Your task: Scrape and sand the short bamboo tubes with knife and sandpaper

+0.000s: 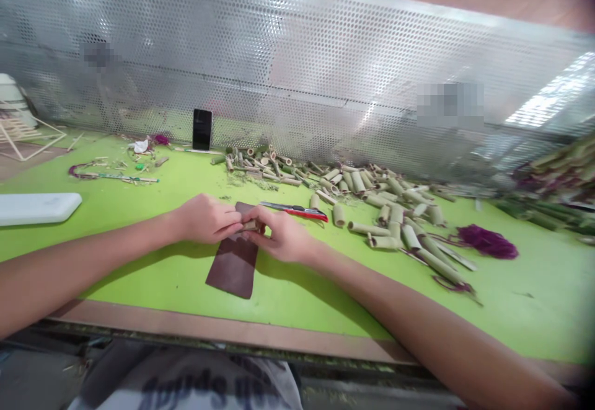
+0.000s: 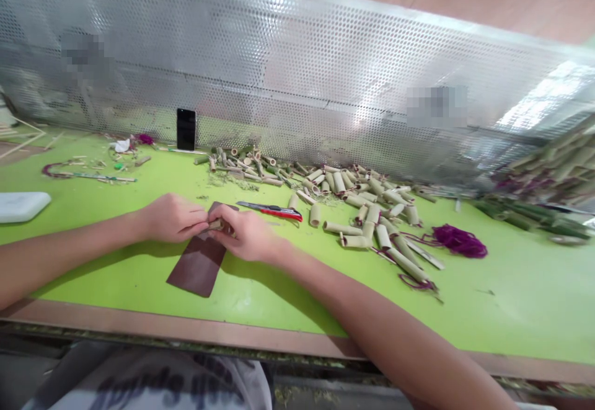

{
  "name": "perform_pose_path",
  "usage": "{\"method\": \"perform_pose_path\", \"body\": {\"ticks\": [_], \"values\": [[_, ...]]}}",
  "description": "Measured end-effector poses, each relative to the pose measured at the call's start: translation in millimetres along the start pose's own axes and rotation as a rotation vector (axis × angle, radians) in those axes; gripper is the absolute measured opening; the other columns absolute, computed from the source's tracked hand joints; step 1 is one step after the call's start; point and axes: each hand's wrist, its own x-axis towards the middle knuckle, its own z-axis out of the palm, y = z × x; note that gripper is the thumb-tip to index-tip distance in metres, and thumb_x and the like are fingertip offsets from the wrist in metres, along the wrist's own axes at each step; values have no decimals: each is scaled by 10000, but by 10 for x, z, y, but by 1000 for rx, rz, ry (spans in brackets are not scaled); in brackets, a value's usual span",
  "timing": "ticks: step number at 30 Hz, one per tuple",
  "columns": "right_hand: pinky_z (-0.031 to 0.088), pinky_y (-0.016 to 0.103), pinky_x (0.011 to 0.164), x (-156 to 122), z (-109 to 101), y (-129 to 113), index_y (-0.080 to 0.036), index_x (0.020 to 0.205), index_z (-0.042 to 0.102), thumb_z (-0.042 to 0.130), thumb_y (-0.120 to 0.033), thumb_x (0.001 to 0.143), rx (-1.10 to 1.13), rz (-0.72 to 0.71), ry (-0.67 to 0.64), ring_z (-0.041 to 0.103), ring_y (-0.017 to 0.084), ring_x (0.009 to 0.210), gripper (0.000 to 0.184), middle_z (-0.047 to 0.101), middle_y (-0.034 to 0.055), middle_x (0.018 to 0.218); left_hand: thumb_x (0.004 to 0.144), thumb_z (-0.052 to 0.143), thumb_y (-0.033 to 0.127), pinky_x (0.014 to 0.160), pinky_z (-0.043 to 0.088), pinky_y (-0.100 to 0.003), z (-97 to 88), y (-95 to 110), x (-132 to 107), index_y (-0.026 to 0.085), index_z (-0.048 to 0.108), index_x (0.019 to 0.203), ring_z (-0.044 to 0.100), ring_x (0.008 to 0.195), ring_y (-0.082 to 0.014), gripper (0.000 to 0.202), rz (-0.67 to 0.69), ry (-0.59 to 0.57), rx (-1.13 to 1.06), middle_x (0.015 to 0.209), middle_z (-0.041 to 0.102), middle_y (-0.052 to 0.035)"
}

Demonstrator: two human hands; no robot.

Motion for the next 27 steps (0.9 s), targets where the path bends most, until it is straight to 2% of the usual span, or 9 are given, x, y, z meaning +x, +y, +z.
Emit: {"method": "perform_pose_path", "body": {"ticks": [8, 12, 14, 17, 20, 24, 27], "values": [[444, 253, 600, 6, -18, 5, -218, 1028, 572, 586, -297, 925, -39, -15, 40, 624, 156, 697, 131, 690, 24, 838, 1021, 341, 259, 453, 309, -282, 18, 27, 4, 180, 577, 693, 523, 449, -137, 411, -47, 56, 15, 552, 596, 0], [450, 263, 615, 29, 26, -1, -220, 1006, 577, 593, -271, 918, -109, -24, 120, 644, 168, 709, 103, 706, 26, 830, 1016, 343, 267, 435, 254, -275, 48, 63, 64, 179, 570, 666, 485, 420, -140, 427, -142, 52, 30, 527, 583, -11], [459, 270, 625, 31, 52, -8, -219, 984, 573, 598, -268, 919, -149, -11, 185, 654, 171, 710, 85, 720, 30, 836, 1014, 345, 289, 436, 235, -272, 44, 12, 91, 180, 560, 659, 449, 405, -138, 429, -207, 21, 38, 507, 554, -13], [465, 271, 590, 11, 35, 11, -216, 937, 554, 585, -300, 936, -164, 17, 283, 642, 159, 650, 90, 716, 30, 794, 1014, 322, 314, 438, 230, -268, -50, -264, 22, 187, 518, 637, 369, 379, -125, 444, -433, -68, 29, 470, 464, 3], [494, 280, 579, -9, -45, 90, -218, 934, 531, 577, -312, 941, -120, 14, 329, 646, 162, 653, 105, 699, 35, 777, 996, 332, 323, 513, 315, -264, -238, -734, -259, 187, 481, 633, 391, 452, -134, 415, -851, -227, 175, 491, 396, 17], [548, 321, 647, 12, -110, 206, -216, 985, 530, 579, -309, 941, -52, 19, 325, 673, 184, 741, 114, 694, 55, 838, 957, 400, 404, 665, 444, -348, -392, -1273, -772, 180, 499, 625, 498, 573, -185, 413, -1072, -319, 237, 492, 380, 12], [547, 330, 651, 33, -91, 228, -215, 1036, 549, 574, -302, 943, -33, 44, 262, 669, 186, 758, 129, 692, 52, 867, 861, 510, 490, 667, 463, -405, -341, -1455, -1010, 206, 529, 580, 583, 635, -265, 401, -1176, -378, 243, 481, 463, -32]]}}
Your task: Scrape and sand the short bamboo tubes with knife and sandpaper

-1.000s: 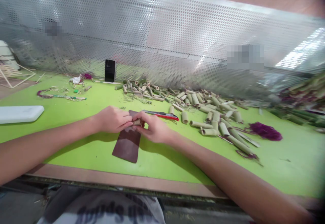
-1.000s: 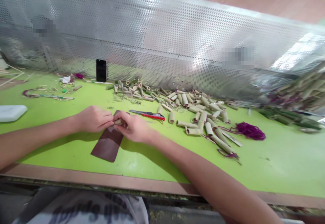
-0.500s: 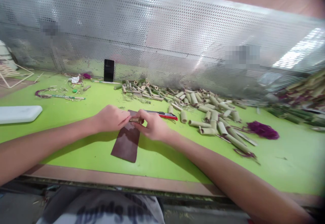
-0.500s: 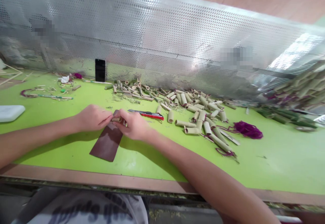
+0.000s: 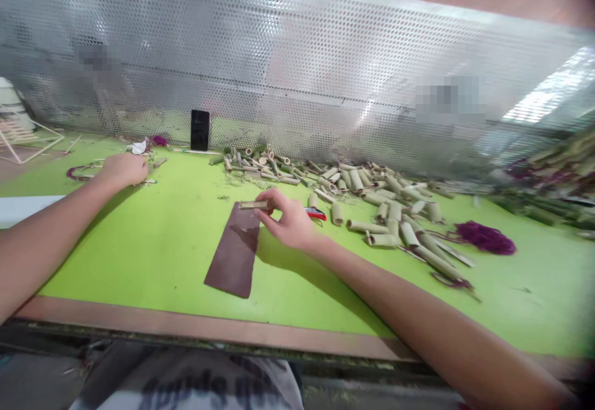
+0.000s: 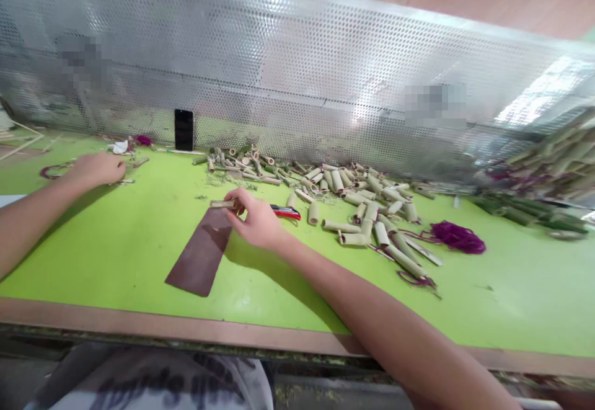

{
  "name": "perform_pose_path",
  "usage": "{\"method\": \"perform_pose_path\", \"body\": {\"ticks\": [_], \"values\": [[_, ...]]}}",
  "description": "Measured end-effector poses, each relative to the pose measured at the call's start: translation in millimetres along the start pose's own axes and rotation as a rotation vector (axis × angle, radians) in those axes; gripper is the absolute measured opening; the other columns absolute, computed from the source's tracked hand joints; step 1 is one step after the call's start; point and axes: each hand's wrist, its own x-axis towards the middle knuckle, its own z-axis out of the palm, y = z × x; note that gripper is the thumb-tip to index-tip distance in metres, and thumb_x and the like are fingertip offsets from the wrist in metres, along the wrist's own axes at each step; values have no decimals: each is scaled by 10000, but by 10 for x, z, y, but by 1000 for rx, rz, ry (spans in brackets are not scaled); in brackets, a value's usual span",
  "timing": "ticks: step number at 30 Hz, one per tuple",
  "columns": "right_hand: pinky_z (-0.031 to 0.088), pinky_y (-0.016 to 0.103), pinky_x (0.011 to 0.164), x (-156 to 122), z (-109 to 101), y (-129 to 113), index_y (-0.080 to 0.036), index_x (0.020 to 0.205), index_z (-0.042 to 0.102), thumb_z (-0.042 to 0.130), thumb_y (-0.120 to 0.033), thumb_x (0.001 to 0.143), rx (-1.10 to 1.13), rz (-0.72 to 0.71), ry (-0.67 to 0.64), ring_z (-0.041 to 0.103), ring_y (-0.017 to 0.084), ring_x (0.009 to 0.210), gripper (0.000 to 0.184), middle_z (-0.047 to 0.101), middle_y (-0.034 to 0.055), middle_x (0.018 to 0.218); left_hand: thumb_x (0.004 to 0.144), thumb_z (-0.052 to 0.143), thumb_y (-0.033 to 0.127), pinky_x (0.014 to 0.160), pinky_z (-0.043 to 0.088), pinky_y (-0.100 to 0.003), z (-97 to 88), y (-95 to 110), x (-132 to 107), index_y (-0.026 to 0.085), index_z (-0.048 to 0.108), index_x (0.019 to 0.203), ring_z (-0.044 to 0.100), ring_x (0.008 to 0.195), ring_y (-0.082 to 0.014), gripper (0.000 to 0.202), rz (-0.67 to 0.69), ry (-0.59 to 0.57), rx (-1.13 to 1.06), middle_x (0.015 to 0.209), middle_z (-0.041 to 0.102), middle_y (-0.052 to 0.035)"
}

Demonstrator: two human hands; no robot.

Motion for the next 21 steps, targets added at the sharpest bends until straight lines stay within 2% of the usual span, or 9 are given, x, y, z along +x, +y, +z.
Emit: {"method": "perform_pose_path", "body": {"ticks": [2, 4, 6, 8, 10, 12, 14, 18, 21], "values": [[544, 337, 666, -2, 17, -9, -216, 1070, 554, 574, -294, 935, -5, 18, -34, 667, 189, 776, 157, 692, 50, 890, 797, 576, 536, 700, 470, -415, 64, -33, 20, 203, 645, 713, 638, 738, -302, 350, -4, -28, -11, 609, 611, -72], [540, 348, 692, -8, 21, -24, -213, 1081, 557, 579, -286, 923, -14, 37, -47, 663, 193, 791, 175, 688, 52, 901, 782, 592, 553, 776, 476, -452, 61, 8, 11, 168, 697, 989, 653, 895, -343, 449, 33, -4, -24, 893, 714, -133], [534, 352, 706, -13, 15, -41, -208, 1080, 557, 582, -285, 916, -10, 62, -53, 655, 196, 797, 183, 681, 53, 896, 832, 555, 549, 876, 454, -540, -10, 108, -24, 90, 616, 1230, 612, 1041, -391, 611, 96, 48, -25, 1180, 660, -223], [528, 343, 694, -13, 6, -58, -205, 1084, 558, 583, -293, 913, 8, 93, -60, 646, 195, 792, 194, 672, 53, 887, 894, 506, 559, 957, 392, -633, -118, 265, -81, 17, 530, 1329, 565, 1122, -415, 696, 174, 89, -27, 1291, 580, -285], [521, 328, 674, -11, 4, -71, -200, 1082, 564, 591, -291, 903, 33, 118, -62, 638, 190, 784, 203, 668, 53, 889, 935, 475, 578, 1021, 348, -640, -222, 479, -165, 30, 526, 1340, 546, 1163, -393, 684, 253, 116, -43, 1321, 567, -258], [515, 315, 658, -6, 11, -78, -194, 1069, 577, 605, -278, 884, 60, 126, -56, 630, 182, 767, 205, 666, 48, 879, 960, 449, 603, 1064, 350, -568, -292, 732, -285, 70, 545, 1328, 550, 1170, -341, 655, 341, 130, -72, 1331, 579, -205], [513, 306, 648, -3, 26, -82, -191, 1056, 595, 622, -269, 867, 93, 122, -55, 625, 173, 744, 207, 666, 38, 856, 954, 478, 618, 1068, 367, -493, -319, 993, -443, 106, 594, 1263, 569, 1134, -301, 610, 529, 148, -147, 1272, 623, -158], [519, 297, 643, -9, 59, -112, -194, 1030, 633, 660, -239, 830, 162, 114, -96, 622, 156, 714, 207, 687, 29, 859, 962, 489, 587, 918, 449, -452, -277, 1411, -792, 134, 675, 1098, 630, 948, -277, 509, 970, 236, -193, 1038, 696, -126], [530, 296, 661, -24, 82, -156, -190, 1014, 647, 673, -205, 815, 187, 97, -137, 627, 152, 724, 201, 699, 32, 878, 986, 464, 567, 827, 463, -418, -213, 1566, -966, 121, 674, 1026, 639, 846, -263, 495, 1099, 328, -180, 941, 699, -122]]}}
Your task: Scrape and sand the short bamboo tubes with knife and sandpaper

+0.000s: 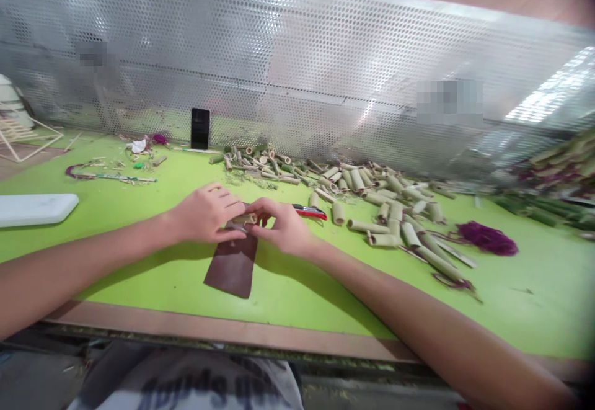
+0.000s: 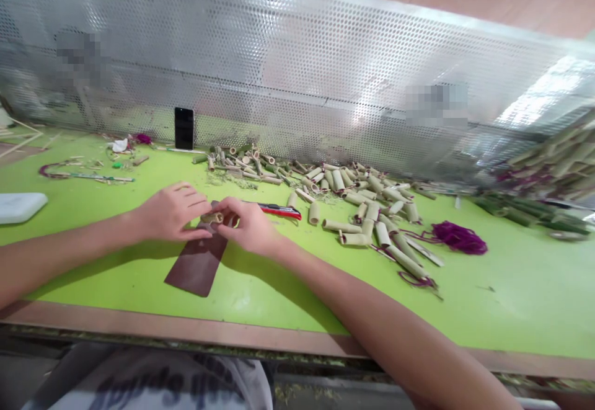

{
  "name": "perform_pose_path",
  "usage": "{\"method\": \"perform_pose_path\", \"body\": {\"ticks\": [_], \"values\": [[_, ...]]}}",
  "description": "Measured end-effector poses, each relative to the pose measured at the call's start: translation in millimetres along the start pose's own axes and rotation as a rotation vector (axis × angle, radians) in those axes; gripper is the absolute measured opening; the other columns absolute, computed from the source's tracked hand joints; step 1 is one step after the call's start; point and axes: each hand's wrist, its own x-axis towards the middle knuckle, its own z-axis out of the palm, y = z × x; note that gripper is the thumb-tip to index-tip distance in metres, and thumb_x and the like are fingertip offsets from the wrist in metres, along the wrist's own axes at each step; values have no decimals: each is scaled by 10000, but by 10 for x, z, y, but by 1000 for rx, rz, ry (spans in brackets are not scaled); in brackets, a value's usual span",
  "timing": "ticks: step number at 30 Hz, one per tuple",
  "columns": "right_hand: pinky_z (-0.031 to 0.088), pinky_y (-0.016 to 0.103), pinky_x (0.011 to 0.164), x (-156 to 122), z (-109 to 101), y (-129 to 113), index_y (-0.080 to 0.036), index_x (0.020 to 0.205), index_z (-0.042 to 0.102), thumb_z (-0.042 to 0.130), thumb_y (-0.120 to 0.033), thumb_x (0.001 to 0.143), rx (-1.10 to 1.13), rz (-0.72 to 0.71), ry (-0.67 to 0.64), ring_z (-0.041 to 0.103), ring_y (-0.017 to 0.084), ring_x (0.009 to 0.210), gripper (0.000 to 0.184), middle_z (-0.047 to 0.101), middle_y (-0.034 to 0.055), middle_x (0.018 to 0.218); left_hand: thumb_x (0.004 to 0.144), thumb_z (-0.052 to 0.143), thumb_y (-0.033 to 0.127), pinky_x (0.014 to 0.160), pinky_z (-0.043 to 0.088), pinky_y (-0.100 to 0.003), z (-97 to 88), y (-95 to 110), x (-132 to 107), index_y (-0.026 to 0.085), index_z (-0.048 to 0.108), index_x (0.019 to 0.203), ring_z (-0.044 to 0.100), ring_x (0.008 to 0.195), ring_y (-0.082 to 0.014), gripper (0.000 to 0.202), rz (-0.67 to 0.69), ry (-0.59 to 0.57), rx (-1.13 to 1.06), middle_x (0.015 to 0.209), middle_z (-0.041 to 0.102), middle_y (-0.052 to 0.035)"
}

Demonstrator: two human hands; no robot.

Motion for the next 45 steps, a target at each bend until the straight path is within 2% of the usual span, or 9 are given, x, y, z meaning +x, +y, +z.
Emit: {"method": "perform_pose_path", "body": {"ticks": [6, 12, 17, 25, 28, 31, 35, 40, 45], "values": [[527, 286, 675, -16, 33, -45, -172, 1009, 655, 646, -168, 814, -19, -82, -36, 625, 149, 721, 196, 699, 35, 871, 1044, 380, 490, 729, 440, -354, 65, 46, -35, 132, 634, 919, 643, 749, -225, 456, 30, 121, 13, 845, 697, -99], [472, 255, 609, -13, 21, -74, -156, 949, 669, 617, -186, 831, -48, -63, -88, 614, 137, 647, 132, 695, 14, 770, 1041, 459, 385, 743, 447, -321, 59, 4, -57, 137, 591, 1193, 679, 830, -206, 319, 69, 213, -30, 1010, 739, -96], [443, 237, 579, -1, 31, -49, -166, 912, 689, 635, -211, 831, -22, 14, -39, 582, 121, 613, 108, 679, -4, 723, 1032, 510, 331, 717, 461, -290, 58, -32, -75, 202, 641, 1198, 690, 762, -158, 248, 74, 274, -1, 984, 772, -34], [464, 243, 573, 21, 9, -60, -167, 984, 709, 661, -244, 841, -4, 54, -14, 589, 124, 606, 169, 685, 3, 717, 1015, 506, 359, 656, 457, -288, 36, -27, -73, 193, 710, 1032, 686, 700, -157, 264, -20, 264, -87, 878, 773, -36], [470, 246, 589, 7, 14, -57, -179, 1011, 707, 645, -244, 864, -60, -6, 0, 600, 123, 609, 172, 703, 9, 752, 1010, 472, 425, 617, 441, -278, 29, 26, -53, 178, 688, 1000, 659, 654, -157, 329, -189, 203, -248, 820, 745, -32], [476, 257, 629, -14, 44, -41, -193, 1068, 687, 621, -231, 881, -174, -109, 10, 633, 138, 652, 202, 724, 21, 800, 1003, 444, 464, 564, 401, -260, 21, 62, -34, 186, 650, 920, 610, 596, -148, 356, -341, 64, -439, 730, 687, 1], [466, 280, 660, -39, 84, -14, -191, 1072, 636, 579, -219, 910, -356, -260, 20, 654, 174, 723, 174, 724, 47, 841, 1018, 400, 432, 579, 383, -260, 30, 62, -30, 192, 590, 806, 573, 608, -146, 373, -321, -37, -608, 698, 631, 9], [444, 277, 642, -46, 87, -3, -204, 1066, 572, 511, -235, 966, -443, -276, 24, 636, 177, 715, 121, 701, 53, 849, 1038, 357, 425, 576, 382, -265, 43, 73, -24, 190, 538, 772, 535, 602, -141, 399, -380, -22, -762, 664, 571, 15], [438, 278, 629, -56, 98, -18, -214, 1026, 552, 526, -293, 976, -442, -287, 17, 633, 179, 712, 98, 697, 49, 842, 1034, 368, 420, 585, 396, -267, 28, 113, -10, 187, 547, 783, 543, 617, -141, 386, -367, 3, -798, 700, 600, 6]]}}
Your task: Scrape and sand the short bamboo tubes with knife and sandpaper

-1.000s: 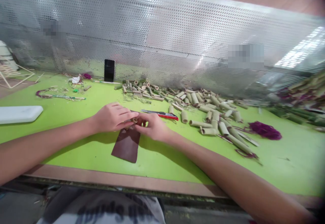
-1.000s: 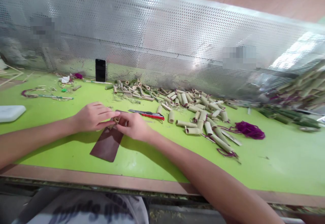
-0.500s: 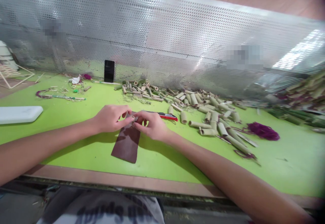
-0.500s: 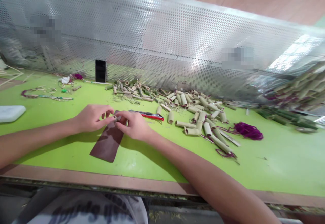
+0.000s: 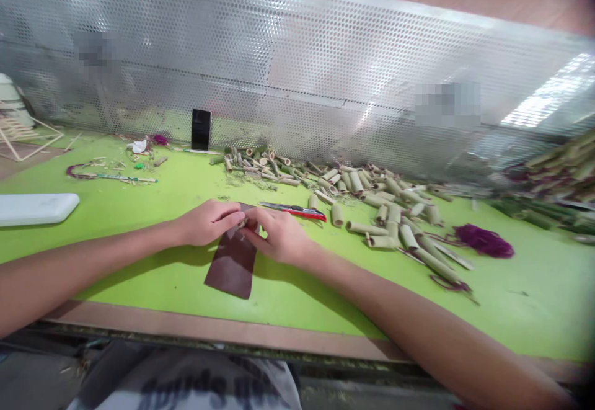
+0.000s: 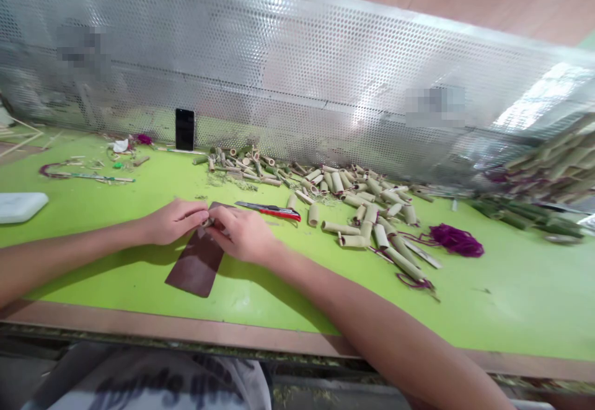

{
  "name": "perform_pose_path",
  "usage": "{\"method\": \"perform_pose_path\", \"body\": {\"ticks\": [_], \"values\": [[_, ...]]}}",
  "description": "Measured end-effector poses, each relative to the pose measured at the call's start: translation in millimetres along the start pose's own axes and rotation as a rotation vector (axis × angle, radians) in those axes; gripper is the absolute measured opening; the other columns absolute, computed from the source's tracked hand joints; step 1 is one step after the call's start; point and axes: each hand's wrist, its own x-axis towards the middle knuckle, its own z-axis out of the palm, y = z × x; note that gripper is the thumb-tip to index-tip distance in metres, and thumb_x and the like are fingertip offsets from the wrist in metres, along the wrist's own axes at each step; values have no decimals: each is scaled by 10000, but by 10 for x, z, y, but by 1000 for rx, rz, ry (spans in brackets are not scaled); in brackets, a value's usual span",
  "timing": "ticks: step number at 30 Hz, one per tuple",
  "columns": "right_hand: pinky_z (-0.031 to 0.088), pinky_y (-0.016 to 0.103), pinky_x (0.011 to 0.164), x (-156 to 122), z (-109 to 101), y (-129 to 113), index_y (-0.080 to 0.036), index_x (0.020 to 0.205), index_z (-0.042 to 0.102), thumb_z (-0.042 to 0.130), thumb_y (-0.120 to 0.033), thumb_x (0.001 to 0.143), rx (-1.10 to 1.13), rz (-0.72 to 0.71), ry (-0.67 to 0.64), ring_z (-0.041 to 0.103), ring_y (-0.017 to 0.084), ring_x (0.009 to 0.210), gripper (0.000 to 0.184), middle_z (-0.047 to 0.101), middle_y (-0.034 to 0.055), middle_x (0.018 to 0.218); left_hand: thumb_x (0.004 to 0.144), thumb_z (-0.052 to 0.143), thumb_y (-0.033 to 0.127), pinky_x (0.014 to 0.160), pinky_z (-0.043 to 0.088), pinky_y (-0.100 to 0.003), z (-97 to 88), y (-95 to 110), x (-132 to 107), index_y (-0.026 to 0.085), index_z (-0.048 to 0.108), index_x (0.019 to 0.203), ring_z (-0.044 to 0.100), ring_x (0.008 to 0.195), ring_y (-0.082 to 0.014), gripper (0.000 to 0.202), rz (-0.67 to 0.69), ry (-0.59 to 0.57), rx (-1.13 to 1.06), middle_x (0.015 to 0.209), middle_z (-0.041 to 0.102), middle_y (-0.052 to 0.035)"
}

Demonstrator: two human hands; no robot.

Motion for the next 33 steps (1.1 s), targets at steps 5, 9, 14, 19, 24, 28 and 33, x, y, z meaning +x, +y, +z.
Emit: {"method": "perform_pose_path", "body": {"ticks": [5, 9, 14, 19, 24, 28, 33], "values": [[440, 266, 616, 9, -4, -40, -216, 1039, 553, 559, -310, 969, 46, 82, -10, 637, 166, 701, 118, 705, 39, 841, 1020, 390, 400, 540, 344, -267, -9, 17, -7, 190, 529, 721, 500, 543, -131, 391, 10, 27, 110, 615, 557, 19], [421, 258, 606, 25, 2, -56, -208, 986, 570, 613, -339, 944, 30, 109, -30, 626, 157, 688, 144, 700, 31, 822, 1009, 384, 353, 540, 332, -266, -11, 11, -9, 188, 528, 691, 501, 529, -131, 386, 48, 23, 188, 600, 565, 12], [347, 258, 550, 17, 39, -46, -201, 961, 567, 584, -294, 946, -49, 121, -49, 577, 152, 623, 96, 674, 21, 759, 1016, 344, 347, 552, 340, -270, -2, -9, -6, 191, 526, 709, 518, 553, -143, 389, 16, -11, 220, 629, 582, -3], [365, 259, 580, 1, 63, -12, -201, 1034, 552, 578, -273, 943, -63, 128, -59, 607, 167, 672, 119, 695, 34, 808, 1026, 314, 372, 564, 335, -286, -7, -13, -1, 197, 551, 794, 532, 581, -167, 375, -43, -23, 292, 683, 612, -18], [384, 264, 599, -3, 51, -2, -197, 1084, 551, 550, -269, 958, -75, 71, -34, 627, 170, 692, 145, 708, 39, 845, 1033, 288, 365, 582, 354, -284, -29, -17, 12, 199, 499, 775, 514, 593, -157, 372, -28, -44, 157, 672, 565, -5], [405, 273, 615, -6, 42, -3, -192, 1097, 558, 533, -282, 978, -68, 53, -34, 645, 177, 718, 151, 718, 46, 869, 1032, 291, 363, 610, 368, -287, -25, -25, 20, 200, 470, 758, 509, 617, -157, 365, -41, -52, 60, 676, 549, -1], [439, 278, 645, -13, 40, 13, -196, 1111, 549, 514, -280, 987, -32, 35, -17, 658, 181, 747, 154, 718, 59, 901, 1038, 299, 377, 608, 358, -283, -20, -36, 22, 202, 457, 743, 499, 601, -150, 377, -73, -61, 20, 646, 529, 12]]}}
